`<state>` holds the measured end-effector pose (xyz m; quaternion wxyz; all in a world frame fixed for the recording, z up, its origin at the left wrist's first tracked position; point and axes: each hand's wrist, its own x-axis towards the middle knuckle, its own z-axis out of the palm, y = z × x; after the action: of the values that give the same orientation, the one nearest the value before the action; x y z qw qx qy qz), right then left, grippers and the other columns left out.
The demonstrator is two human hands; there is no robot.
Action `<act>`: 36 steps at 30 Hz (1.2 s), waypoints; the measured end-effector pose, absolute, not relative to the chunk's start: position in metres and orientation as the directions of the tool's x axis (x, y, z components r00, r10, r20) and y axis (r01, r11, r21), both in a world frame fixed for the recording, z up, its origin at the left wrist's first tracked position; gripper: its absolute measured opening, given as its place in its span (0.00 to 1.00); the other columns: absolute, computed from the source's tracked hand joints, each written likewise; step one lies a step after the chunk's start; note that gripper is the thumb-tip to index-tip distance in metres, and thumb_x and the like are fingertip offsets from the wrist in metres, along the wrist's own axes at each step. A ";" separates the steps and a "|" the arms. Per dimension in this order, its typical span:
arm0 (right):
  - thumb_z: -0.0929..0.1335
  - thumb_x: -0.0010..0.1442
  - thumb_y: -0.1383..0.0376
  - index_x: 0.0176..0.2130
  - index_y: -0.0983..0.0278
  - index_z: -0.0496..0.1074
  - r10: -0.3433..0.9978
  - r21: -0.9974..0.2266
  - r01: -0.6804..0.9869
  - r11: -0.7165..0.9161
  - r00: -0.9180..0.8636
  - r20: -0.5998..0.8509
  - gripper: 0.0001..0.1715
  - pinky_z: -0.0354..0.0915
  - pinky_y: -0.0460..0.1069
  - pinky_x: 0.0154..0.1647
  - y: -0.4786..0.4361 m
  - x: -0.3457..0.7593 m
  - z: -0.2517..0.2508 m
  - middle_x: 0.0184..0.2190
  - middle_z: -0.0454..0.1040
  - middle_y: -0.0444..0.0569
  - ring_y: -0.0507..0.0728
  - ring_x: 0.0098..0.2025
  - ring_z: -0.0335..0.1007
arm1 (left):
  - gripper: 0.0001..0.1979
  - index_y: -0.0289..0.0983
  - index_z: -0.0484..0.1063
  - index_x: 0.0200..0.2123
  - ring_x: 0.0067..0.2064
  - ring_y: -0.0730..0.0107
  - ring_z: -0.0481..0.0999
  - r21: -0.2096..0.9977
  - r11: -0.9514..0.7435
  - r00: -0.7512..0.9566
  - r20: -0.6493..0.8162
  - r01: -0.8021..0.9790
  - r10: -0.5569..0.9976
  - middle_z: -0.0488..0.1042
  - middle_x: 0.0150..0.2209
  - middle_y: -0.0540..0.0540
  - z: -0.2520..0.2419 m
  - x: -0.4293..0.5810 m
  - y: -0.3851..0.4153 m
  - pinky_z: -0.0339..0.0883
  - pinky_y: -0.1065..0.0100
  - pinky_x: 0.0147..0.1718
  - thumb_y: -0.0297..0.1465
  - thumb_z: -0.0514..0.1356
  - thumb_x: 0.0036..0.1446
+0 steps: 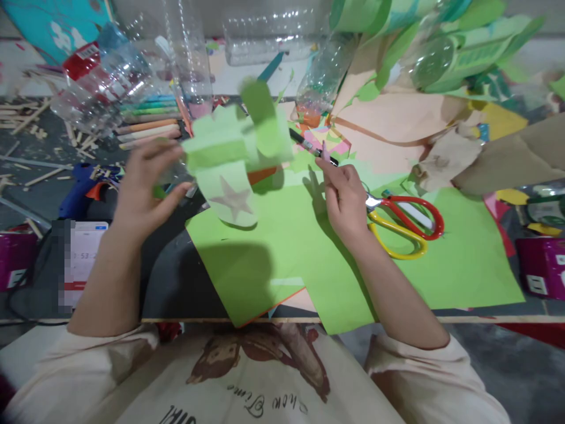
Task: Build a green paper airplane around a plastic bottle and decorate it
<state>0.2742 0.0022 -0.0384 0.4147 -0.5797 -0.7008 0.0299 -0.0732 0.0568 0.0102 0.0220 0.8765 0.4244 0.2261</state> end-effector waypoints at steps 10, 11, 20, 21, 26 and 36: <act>0.59 0.65 0.67 0.48 0.53 0.76 0.824 -0.682 0.620 0.388 0.098 0.558 0.20 0.67 0.57 0.39 0.004 0.278 -0.044 0.25 0.64 0.44 0.58 0.32 0.65 | 0.31 0.40 0.59 0.63 0.63 0.53 0.68 0.311 -0.555 0.412 0.420 0.771 0.808 0.67 0.62 0.40 0.014 -0.087 0.067 0.64 0.48 0.62 0.50 0.56 0.63; 0.60 0.64 0.67 0.47 0.55 0.76 0.827 -0.699 0.612 0.370 0.125 0.547 0.20 0.67 0.57 0.38 0.005 0.278 -0.045 0.26 0.66 0.45 0.58 0.32 0.65 | 0.31 0.40 0.57 0.64 0.63 0.53 0.67 0.326 -0.578 0.458 0.376 0.748 0.805 0.67 0.63 0.40 0.013 -0.084 0.065 0.64 0.49 0.62 0.50 0.55 0.64; 0.61 0.59 0.68 0.43 0.56 0.79 0.842 -0.785 0.539 0.304 0.233 0.487 0.19 0.65 0.54 0.35 0.007 0.279 -0.047 0.28 0.69 0.44 0.56 0.31 0.67 | 0.24 0.45 0.62 0.62 0.59 0.52 0.70 0.195 -0.651 0.641 0.120 0.734 0.759 0.70 0.57 0.41 0.032 -0.073 0.048 0.67 0.48 0.59 0.38 0.54 0.64; 0.61 0.59 0.68 0.43 0.56 0.79 0.842 -0.781 0.542 0.310 0.225 0.490 0.19 0.64 0.53 0.35 0.007 0.279 -0.046 0.27 0.68 0.44 0.56 0.31 0.66 | 0.23 0.45 0.63 0.62 0.59 0.51 0.70 0.190 -0.648 0.637 0.124 0.737 0.761 0.69 0.56 0.41 0.032 -0.073 0.048 0.67 0.48 0.59 0.38 0.54 0.64; 0.60 0.62 0.66 0.44 0.56 0.77 0.844 -0.741 0.597 0.308 0.188 0.503 0.19 0.66 0.55 0.34 0.007 0.279 -0.046 0.29 0.71 0.47 0.59 0.31 0.68 | 0.22 0.48 0.61 0.62 0.61 0.53 0.69 0.222 -0.675 0.633 0.236 0.704 0.738 0.69 0.59 0.43 0.017 -0.062 0.052 0.66 0.48 0.60 0.40 0.52 0.66; 0.60 0.65 0.61 0.47 0.54 0.76 0.891 -0.788 0.578 0.213 0.216 0.399 0.18 0.72 0.57 0.37 0.008 0.289 -0.057 0.37 0.77 0.48 0.60 0.40 0.76 | 0.25 0.47 0.54 0.65 0.63 0.50 0.67 0.158 -0.652 0.597 0.287 0.742 0.749 0.67 0.62 0.41 0.000 -0.050 0.053 0.61 0.43 0.62 0.43 0.49 0.68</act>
<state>0.2893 0.0084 -0.0569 0.4898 -0.6065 -0.6055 0.1597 -0.0503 0.0532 0.0004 0.0111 0.8935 0.4171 0.1660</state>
